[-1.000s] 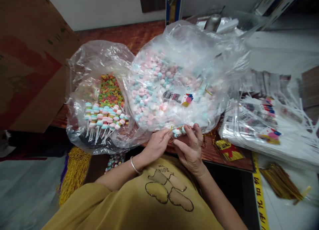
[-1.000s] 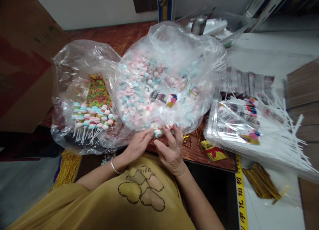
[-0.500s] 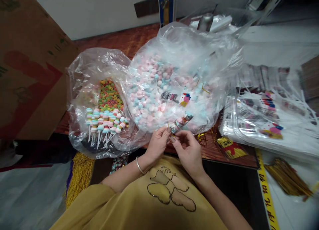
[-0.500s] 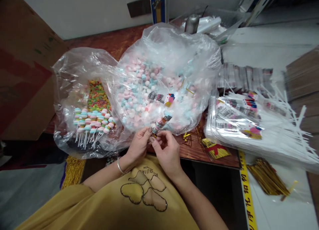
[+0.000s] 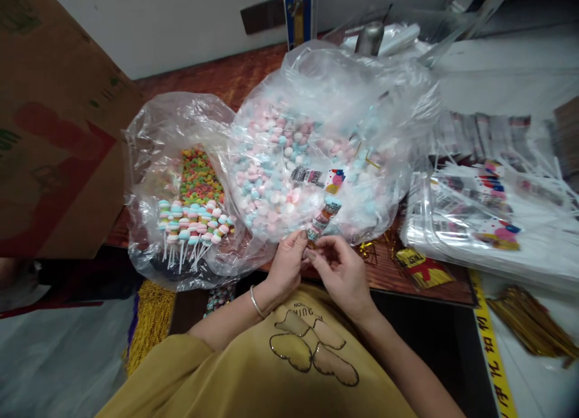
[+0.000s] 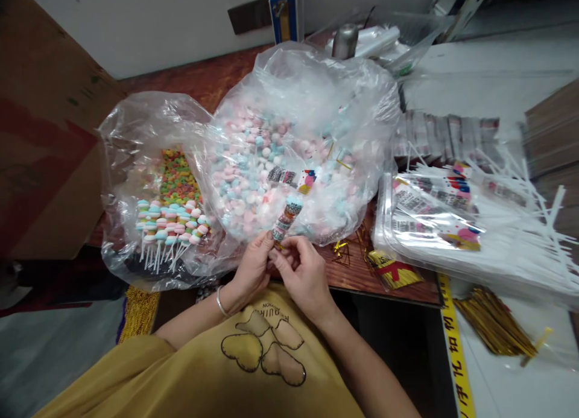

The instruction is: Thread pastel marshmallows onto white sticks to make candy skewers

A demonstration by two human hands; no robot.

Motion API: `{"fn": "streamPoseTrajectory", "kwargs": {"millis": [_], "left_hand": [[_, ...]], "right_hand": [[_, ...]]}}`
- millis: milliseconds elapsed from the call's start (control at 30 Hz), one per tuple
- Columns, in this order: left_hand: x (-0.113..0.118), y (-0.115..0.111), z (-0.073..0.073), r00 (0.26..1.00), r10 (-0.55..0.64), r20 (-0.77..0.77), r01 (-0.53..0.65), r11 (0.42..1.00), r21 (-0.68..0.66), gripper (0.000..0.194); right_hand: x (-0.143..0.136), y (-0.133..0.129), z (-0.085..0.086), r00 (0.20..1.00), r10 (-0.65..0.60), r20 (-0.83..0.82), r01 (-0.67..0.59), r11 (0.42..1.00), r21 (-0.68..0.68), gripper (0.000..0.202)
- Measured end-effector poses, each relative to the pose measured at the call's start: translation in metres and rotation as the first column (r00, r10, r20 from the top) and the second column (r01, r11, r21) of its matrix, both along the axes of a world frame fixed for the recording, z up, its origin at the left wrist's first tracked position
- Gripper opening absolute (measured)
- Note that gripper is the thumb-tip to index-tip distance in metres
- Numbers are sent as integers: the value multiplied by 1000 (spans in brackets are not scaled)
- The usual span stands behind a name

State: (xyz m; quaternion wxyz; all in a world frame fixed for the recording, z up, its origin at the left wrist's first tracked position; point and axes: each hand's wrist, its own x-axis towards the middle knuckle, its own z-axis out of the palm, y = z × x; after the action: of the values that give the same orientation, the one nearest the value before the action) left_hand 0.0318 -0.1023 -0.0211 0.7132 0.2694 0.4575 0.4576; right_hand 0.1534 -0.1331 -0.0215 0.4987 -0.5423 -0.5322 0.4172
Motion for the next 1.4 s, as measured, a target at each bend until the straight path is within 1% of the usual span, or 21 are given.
{"fn": "streamPoseTrajectory", "kwargs": {"millis": [100, 167, 233, 333, 367, 433, 500, 600, 733, 800, 900, 1000, 1067, 1167, 1233, 1300, 1400], "left_hand": [[-1, 1, 2, 1000, -9, 16, 9, 1000, 0, 49], [-3, 2, 5, 999, 0, 35, 0, 1000, -10, 49], [-4, 4, 6, 999, 16, 42, -16, 1000, -8, 50], [-2, 3, 5, 998, 58, 20, -59, 998, 14, 50], [0, 2, 4, 998, 65, 15, -65, 998, 22, 50], [1, 1, 3, 998, 60, 16, -61, 998, 28, 50], [2, 0, 3, 998, 38, 43, -39, 999, 15, 50], [-1, 0, 6, 991, -7, 135, 14, 999, -52, 49], [-8, 2, 8, 949, -98, 300, 149, 977, -153, 50], [-10, 3, 7, 928, -136, 347, 203, 965, -165, 50], [-12, 3, 5, 908, -178, 379, 246, 959, -138, 53], [-12, 3, 1, 904, -204, 375, 262, 959, -108, 54], [-12, 2, 0, 915, -210, 344, 257, 961, -98, 54], [-10, 1, 2, 953, -176, 245, 201, 977, -78, 53], [-9, 1, 5, 977, -130, 170, 141, 989, -55, 51], [-8, 1, 8, 985, -107, 134, 113, 993, -41, 49], [-11, 1, 8, 972, -165, 167, 174, 984, -42, 48]], "right_hand": [[1, 3, -1, 993, -34, 115, 26, 997, 69, 16], [4, 6, -4, 986, -40, 160, 23, 994, 103, 15], [7, 6, -6, 990, -16, 140, 4, 996, 90, 17], [5, 4, -5, 999, 36, 16, -36, 999, 25, 16], [3, 3, -3, 999, 37, 3, -38, 999, 20, 16], [0, 3, 0, 999, 28, 36, -30, 998, 47, 14], [-2, 5, 2, 995, 23, 95, -32, 995, 94, 10], [1, 9, 4, 989, 46, 142, -71, 983, 172, 12], [8, 14, 7, 978, 45, 202, -108, 943, 314, 9], [10, 16, 10, 974, 88, 207, -155, 929, 336, 10], [12, 17, 14, 967, 186, 172, -235, 913, 335, 15], [14, 18, 18, 967, 197, 159, -240, 914, 326, 16], [14, 19, 19, 963, 217, 159, -257, 918, 303, 16], [14, 19, 20, 960, 209, 185, -254, 930, 268, 15], [13, 20, 19, 965, 163, 204, -212, 945, 248, 13], [13, 21, 18, 971, 133, 200, -179, 955, 237, 11], [15, 23, 18, 975, 141, 175, -181, 954, 240, 10]]}}
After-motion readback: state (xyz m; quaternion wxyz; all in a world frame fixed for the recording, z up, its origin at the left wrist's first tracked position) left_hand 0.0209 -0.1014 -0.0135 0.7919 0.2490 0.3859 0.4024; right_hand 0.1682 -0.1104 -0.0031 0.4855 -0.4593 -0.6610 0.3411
